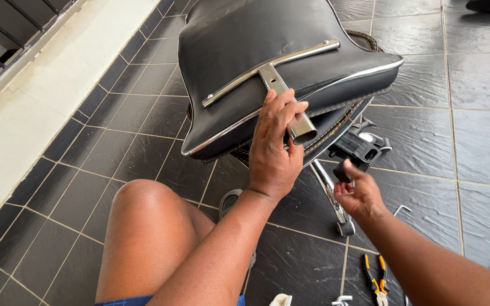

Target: The person assembles an office chair by attaching a metal backrest bracket to the seat using an Allen key and screws. They then connect the backrest to the chair base and adjust the assembled chair.

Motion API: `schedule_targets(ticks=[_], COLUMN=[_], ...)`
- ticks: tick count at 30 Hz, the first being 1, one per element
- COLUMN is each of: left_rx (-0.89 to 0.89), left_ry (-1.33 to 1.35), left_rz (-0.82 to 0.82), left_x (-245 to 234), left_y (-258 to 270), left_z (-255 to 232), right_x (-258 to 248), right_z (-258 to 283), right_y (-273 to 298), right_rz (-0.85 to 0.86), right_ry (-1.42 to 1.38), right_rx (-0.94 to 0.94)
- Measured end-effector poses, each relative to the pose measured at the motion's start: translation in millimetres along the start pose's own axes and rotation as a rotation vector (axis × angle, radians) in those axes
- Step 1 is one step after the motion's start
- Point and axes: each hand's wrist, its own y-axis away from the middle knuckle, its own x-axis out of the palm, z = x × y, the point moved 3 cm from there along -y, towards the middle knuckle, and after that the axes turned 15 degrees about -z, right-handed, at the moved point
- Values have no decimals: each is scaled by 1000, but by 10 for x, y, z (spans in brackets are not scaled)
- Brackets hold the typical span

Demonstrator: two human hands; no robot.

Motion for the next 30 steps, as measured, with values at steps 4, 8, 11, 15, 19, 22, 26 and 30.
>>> schedule_targets(ticks=[4,8,11,15,19,22,26,30], left_rx=[-1,7,12,2,-10,-2,-17,-12], left_ry=[-8,-2,-2,-11,-15,-11,-20,-2], left_rz=[0,-11,-11,1,4,-4,-4,-12], left_x=[-9,-6,-12,2,19,5,2,3], left_y=[-8,-8,1,-3,18,17,15,17], left_z=[-2,-15,-17,3,4,4,9,-1], right_x=[44,-26,-43,-55,6,-34,-76,-46], right_z=[56,57,53,133,169,197,207,264], right_y=[31,-59,-145,-208,-177,-225,-454,-529], right_rz=[114,-6,73,-155,-48,-163,-221,-215], right_ry=[1,102,48,209,81,106,86,24], right_rx=[19,-63,-9,-252,-133,-177,-210,-216])
